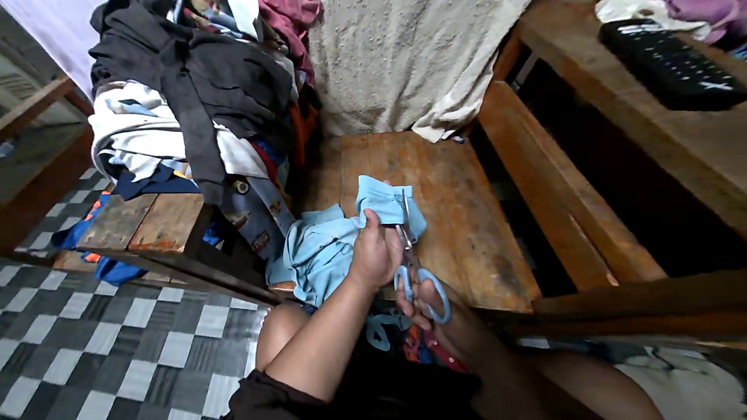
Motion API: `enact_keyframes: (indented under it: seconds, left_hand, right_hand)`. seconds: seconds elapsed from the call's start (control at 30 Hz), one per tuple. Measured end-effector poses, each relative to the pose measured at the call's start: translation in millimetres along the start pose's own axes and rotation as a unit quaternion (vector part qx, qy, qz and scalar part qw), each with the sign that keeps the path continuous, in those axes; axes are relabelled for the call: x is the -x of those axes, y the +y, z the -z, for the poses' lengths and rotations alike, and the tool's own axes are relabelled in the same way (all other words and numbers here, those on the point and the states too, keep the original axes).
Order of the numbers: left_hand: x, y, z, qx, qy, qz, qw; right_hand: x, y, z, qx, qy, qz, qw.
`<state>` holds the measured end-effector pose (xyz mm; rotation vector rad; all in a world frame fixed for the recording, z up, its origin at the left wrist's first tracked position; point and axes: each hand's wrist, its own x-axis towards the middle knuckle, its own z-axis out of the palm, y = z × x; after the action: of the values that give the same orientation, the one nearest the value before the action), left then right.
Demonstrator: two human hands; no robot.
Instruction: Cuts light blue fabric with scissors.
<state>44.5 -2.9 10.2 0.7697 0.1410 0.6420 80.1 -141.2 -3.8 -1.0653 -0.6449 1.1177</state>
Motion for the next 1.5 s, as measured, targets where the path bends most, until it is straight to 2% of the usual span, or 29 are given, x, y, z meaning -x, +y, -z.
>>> enact_keyframes:
  seconds: [0.2, 0.53, 0.8, 1.03, 1.2, 1.33, 1.43, 1.5]
  left_hand:
    - [4, -1, 2, 0.002, -0.055, -0.021, 0.998]
    - [3, 5, 3, 0.014, -0.067, -0.009, 0.998]
    - [2, 13, 4, 0.056, -0.075, 0.017, 0.995]
    - [6, 15, 7, 0.007, -0.103, 0.075, 0.992]
    - [8, 15, 6, 0.02, -0.117, 0.077, 0.99]
    - [10, 16, 3, 0.022, -0.09, 0.072, 0.993]
    - [10, 17, 5, 0.003, -0.101, 0.074, 0.992]
    - [10, 20, 3, -0.02, -0.057, 0.06, 0.996]
  right_hand:
    - [1, -6, 2, 0.001, 0.004, 0.011, 1.0]
    - [5, -6, 3, 0.037, 0.025, 0.028, 0.999]
    - [4, -6, 2, 0.033, 0.035, 0.036, 0.998]
    - [1, -7, 7, 0.029, 0.002, 0.058, 0.998]
    - [1, -7, 7, 0.032, 0.008, 0.062, 0.998]
    - [0, -5, 6, 0.035, 0.018, 0.073, 0.997]
    - [0, -6, 3, 0.043, 0.037, 0.066, 0.996]
    - [1, -6, 3, 0.044, 0.043, 0.057, 0.996]
